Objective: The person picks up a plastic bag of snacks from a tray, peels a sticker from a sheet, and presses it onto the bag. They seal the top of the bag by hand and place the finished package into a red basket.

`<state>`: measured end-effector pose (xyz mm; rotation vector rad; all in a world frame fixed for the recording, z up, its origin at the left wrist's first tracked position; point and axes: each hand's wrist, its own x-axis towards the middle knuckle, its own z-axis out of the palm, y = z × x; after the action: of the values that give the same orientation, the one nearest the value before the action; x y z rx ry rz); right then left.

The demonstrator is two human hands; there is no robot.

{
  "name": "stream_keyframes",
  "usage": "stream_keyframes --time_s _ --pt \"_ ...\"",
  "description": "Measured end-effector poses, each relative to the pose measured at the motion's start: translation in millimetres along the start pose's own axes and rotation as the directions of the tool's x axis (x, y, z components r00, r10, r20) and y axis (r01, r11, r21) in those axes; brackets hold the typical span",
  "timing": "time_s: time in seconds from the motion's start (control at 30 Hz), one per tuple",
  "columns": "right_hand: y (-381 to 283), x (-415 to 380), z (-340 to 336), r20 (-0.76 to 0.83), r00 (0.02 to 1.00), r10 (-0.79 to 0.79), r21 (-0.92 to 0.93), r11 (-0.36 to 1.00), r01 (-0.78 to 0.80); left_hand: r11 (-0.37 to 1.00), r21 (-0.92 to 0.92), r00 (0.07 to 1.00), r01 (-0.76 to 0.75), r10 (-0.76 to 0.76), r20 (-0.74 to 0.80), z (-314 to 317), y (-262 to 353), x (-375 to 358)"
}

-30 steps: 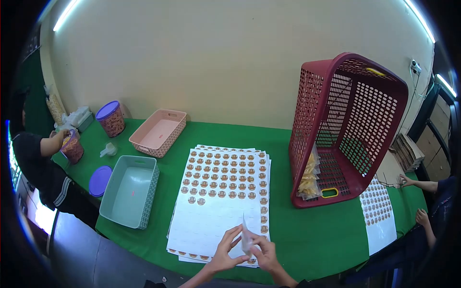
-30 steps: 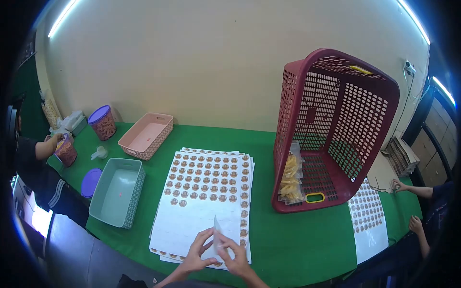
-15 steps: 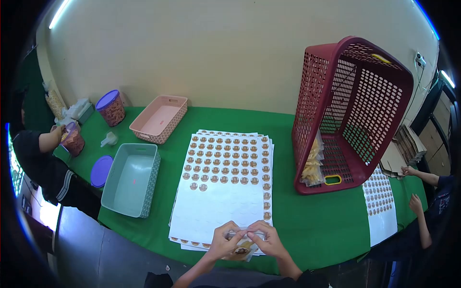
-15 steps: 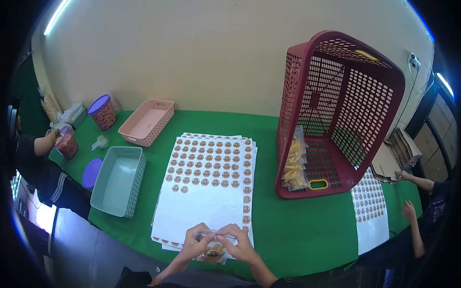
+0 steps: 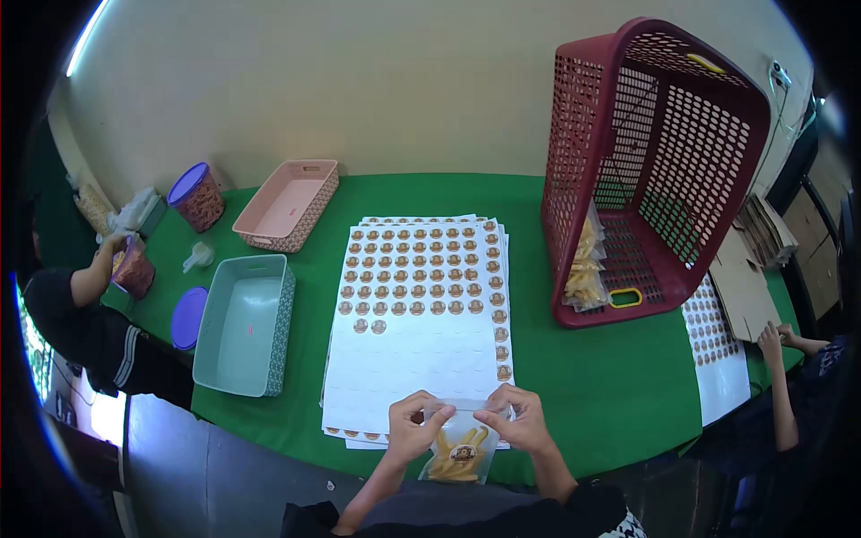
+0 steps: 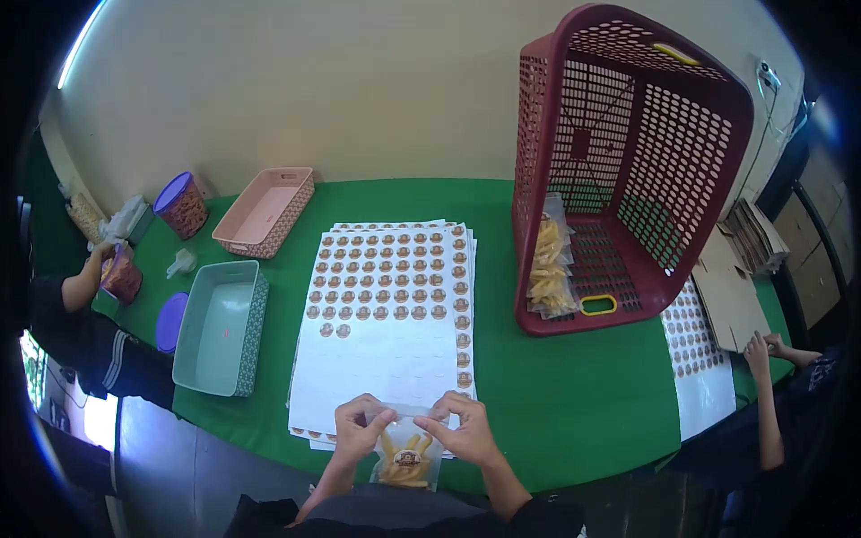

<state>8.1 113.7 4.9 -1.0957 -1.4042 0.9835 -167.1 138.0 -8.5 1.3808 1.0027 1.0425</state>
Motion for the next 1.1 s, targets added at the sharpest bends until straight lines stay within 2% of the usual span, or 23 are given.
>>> stream_keyframes --time_s 0.07,0.1,0.17,0.23,0.27,0.3,0.33,0.4,0.43,0.47,0.53,0.57,0.6,0.63,0.73,0.8,0.9,0.93,1.0,1.03,1.1 --pt "3 -2 -3 0.004 1.000 -0.016 0.031 0.999 0.016 0.987 -0.150 0.997 -0.066 0.060 -0.042 1 -2 0" --pt "3 -3 -3 0.019 0.999 -0.033 0.064 0.997 0.032 0.987 -0.147 0.998 -0.066 0.062 -0.030 2 -5 -1" --pt "0 -6 -4 0.010 0.999 -0.040 0.033 0.999 0.040 0.930 -0.361 0.997 -0.070 0.061 -0.037 6 -10 -3" --pt "-5 -7 -4 -0.005 0.998 -0.056 -0.001 0.998 0.056 0.921 -0.389 0.999 -0.023 0.033 0.018 12 -8 -6" --pt "-8 -9 -2 -0.103 0.994 0.039 0.231 0.973 -0.015 0.909 -0.415 0.998 0.029 -0.004 0.062 14 -3 -6" --pt "-9 -11 -1 -0.175 0.973 0.149 0.458 0.887 -0.054 0.918 -0.362 0.975 0.160 -0.090 0.203 13 6 -6" --pt "-7 -12 0 -0.198 0.970 0.141 0.457 0.889 -0.035 0.922 -0.354 0.971 0.159 -0.081 0.224 15 7 -6" --pt "4 -13 -2 -0.329 0.922 0.204 0.503 0.864 -0.012 0.955 -0.134 0.924 0.266 -0.213 0.316 20 -1 -10" --pt "13 -17 -2 -0.303 0.932 0.198 0.526 0.851 -0.010 0.959 -0.122 0.919 0.255 -0.200 0.341 23 -7 -11" --pt "16 -21 -3 -0.329 0.926 0.187 0.520 0.854 0.012 0.960 -0.143 0.933 0.242 -0.190 0.306 26 -16 -13" --pt "17 -32 -2 -0.206 0.953 0.224 0.205 0.962 -0.181 0.959 -0.155 0.940 0.235 -0.184 0.288 33 -18 -11" --pt "20 -40 0 -0.226 0.949 0.222 0.207 0.962 -0.176 0.959 -0.091 0.940 0.267 -0.238 0.245 35 -15 -10" --pt "25 -46 -1 -0.139 0.941 0.309 0.366 0.899 -0.241 0.955 -0.032 0.939 0.294 -0.283 0.196 38 -15 -8" --pt "32 -52 -3 -0.037 0.927 0.374 0.506 0.807 -0.305 0.960 -0.043 0.943 0.278 -0.264 0.203 41 -22 -4" --pt "56 -70 -21 -0.124 0.930 0.346 0.550 0.804 -0.226 0.949 0.050 0.920 0.310 -0.313 0.236 72 -26 1" --pt "61 -84 -48 -0.172 0.910 0.377 0.544 0.806 -0.231 0.939 0.109 0.896 0.325 -0.343 0.282 102 -35 4" --pt "48 -111 -108 -0.305 0.859 0.412 0.468 0.850 -0.241 0.958 0.169 0.899 0.231 -0.277 0.338 161 -46 -3" --pt "41 -118 -134 -0.341 0.841 0.420 0.483 0.846 -0.227 0.956 0.165 0.903 0.244 -0.286 0.322 180 -42 -5" --pt "40 -131 -191 -0.386 0.809 0.444 0.473 0.848 -0.239 0.958 -0.017 0.922 0.287 -0.272 0.277 213 -42 -5" --pt "43 -135 -219 -0.407 0.799 0.443 0.427 0.865 -0.263 0.957 -0.027 0.923 0.288 -0.270 0.274 225 -43 -4" --pt "47 -136 -272 -0.458 0.802 0.384 0.321 0.912 -0.254 0.966 0.103 0.936 0.235 -0.254 0.245 242 -44 -3"
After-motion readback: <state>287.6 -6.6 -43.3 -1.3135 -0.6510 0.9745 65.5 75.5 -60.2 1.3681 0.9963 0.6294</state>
